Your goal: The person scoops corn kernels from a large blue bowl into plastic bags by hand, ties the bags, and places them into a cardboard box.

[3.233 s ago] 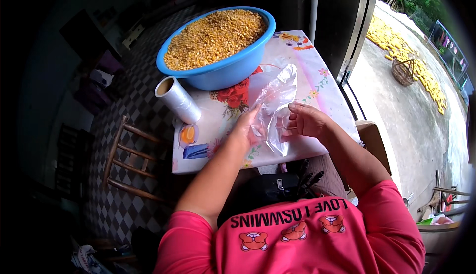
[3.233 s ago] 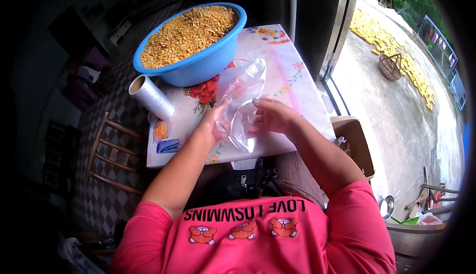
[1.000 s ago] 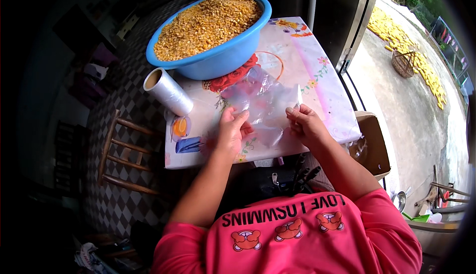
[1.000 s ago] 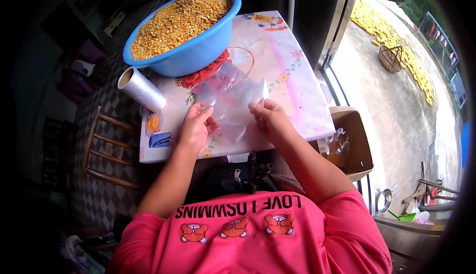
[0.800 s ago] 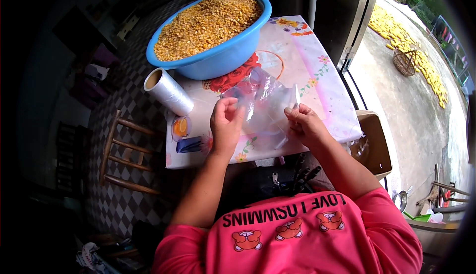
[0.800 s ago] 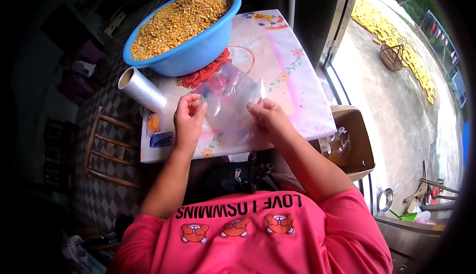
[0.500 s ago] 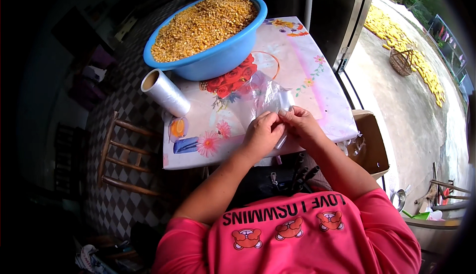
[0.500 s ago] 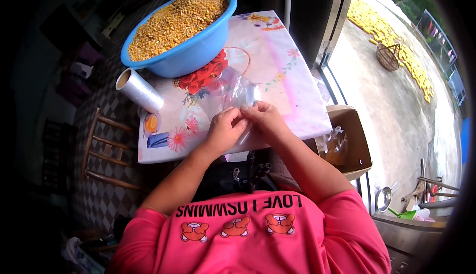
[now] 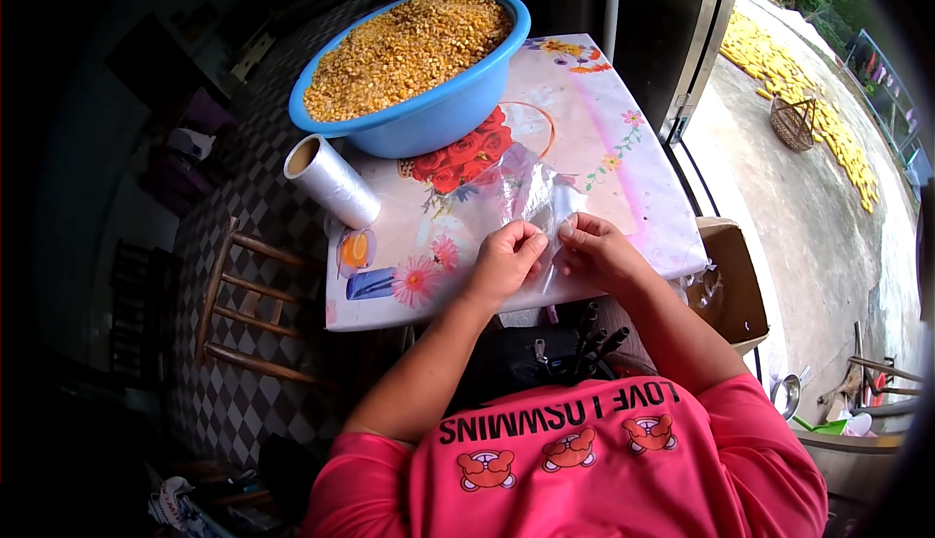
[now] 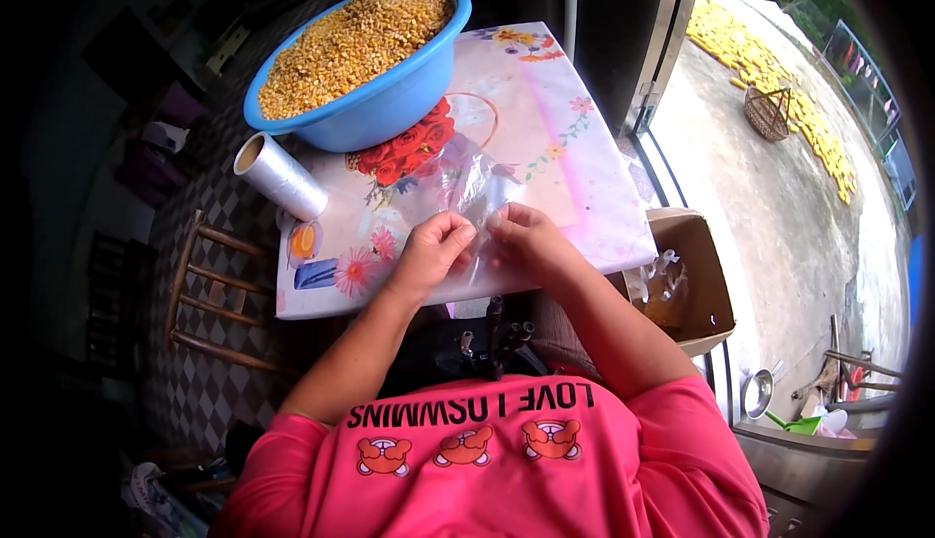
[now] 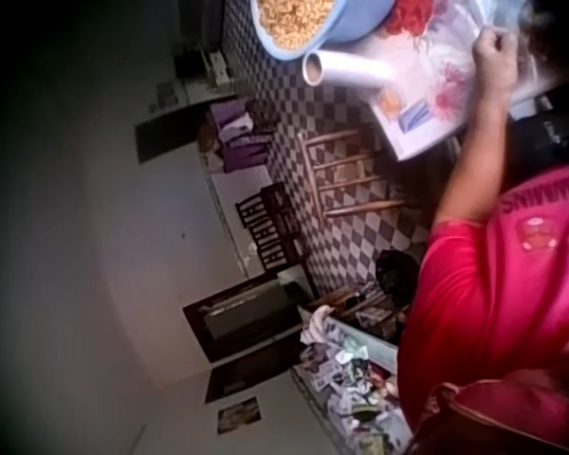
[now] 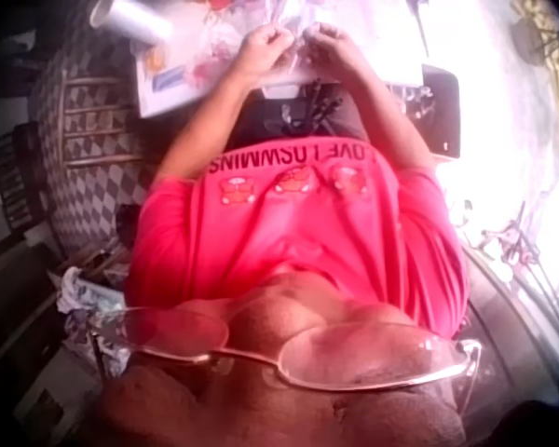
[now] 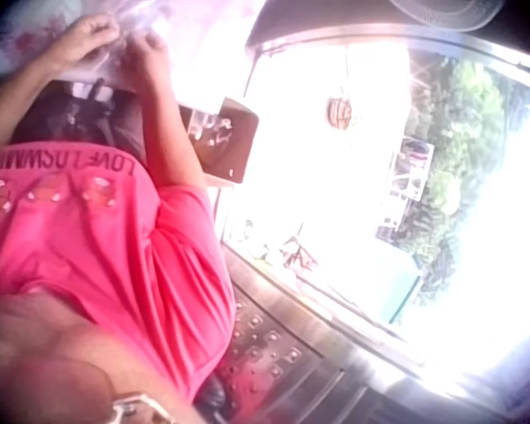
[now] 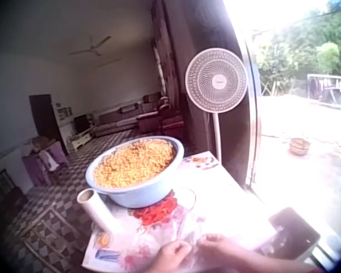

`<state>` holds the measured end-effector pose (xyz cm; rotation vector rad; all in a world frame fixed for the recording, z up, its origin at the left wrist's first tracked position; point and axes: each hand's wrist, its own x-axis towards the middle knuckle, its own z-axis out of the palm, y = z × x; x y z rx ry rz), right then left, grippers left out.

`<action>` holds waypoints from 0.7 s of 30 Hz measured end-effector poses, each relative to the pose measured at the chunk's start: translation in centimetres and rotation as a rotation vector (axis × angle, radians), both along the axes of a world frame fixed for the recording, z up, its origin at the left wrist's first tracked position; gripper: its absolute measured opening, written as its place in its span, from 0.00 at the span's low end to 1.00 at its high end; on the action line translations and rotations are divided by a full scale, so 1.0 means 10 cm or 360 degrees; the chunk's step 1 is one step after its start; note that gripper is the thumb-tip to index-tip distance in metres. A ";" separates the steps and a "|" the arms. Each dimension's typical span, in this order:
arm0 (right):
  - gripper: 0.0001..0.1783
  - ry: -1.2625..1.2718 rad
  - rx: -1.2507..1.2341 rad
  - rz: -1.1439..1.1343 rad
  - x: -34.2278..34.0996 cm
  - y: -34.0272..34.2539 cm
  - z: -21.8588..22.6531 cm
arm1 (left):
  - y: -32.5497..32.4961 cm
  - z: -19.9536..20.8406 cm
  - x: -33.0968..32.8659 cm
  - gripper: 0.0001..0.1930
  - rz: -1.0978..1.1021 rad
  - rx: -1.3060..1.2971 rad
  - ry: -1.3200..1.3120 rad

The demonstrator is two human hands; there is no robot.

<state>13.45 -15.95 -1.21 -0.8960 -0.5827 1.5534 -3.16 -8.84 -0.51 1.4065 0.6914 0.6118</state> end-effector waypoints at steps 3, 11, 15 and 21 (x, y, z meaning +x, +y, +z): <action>0.07 0.0017 0.0011 -0.0012 -0.01 -0.01 0.01 | -0.06 0.03 0.06 0.04 -0.0038 0.0050 -0.0052; 0.09 -0.0244 0.0181 -0.0063 -0.04 -0.03 -0.04 | -0.07 -0.02 0.09 0.05 -0.0078 0.0751 0.0398; 0.11 -0.0224 0.0141 -0.0079 -0.05 -0.06 0.04 | -0.06 -0.03 0.07 0.05 -0.0101 0.0601 0.0266; 0.15 -0.0248 0.0045 -0.0073 -0.09 -0.07 0.09 | -0.03 -0.03 0.01 0.04 -0.0134 0.0082 0.0005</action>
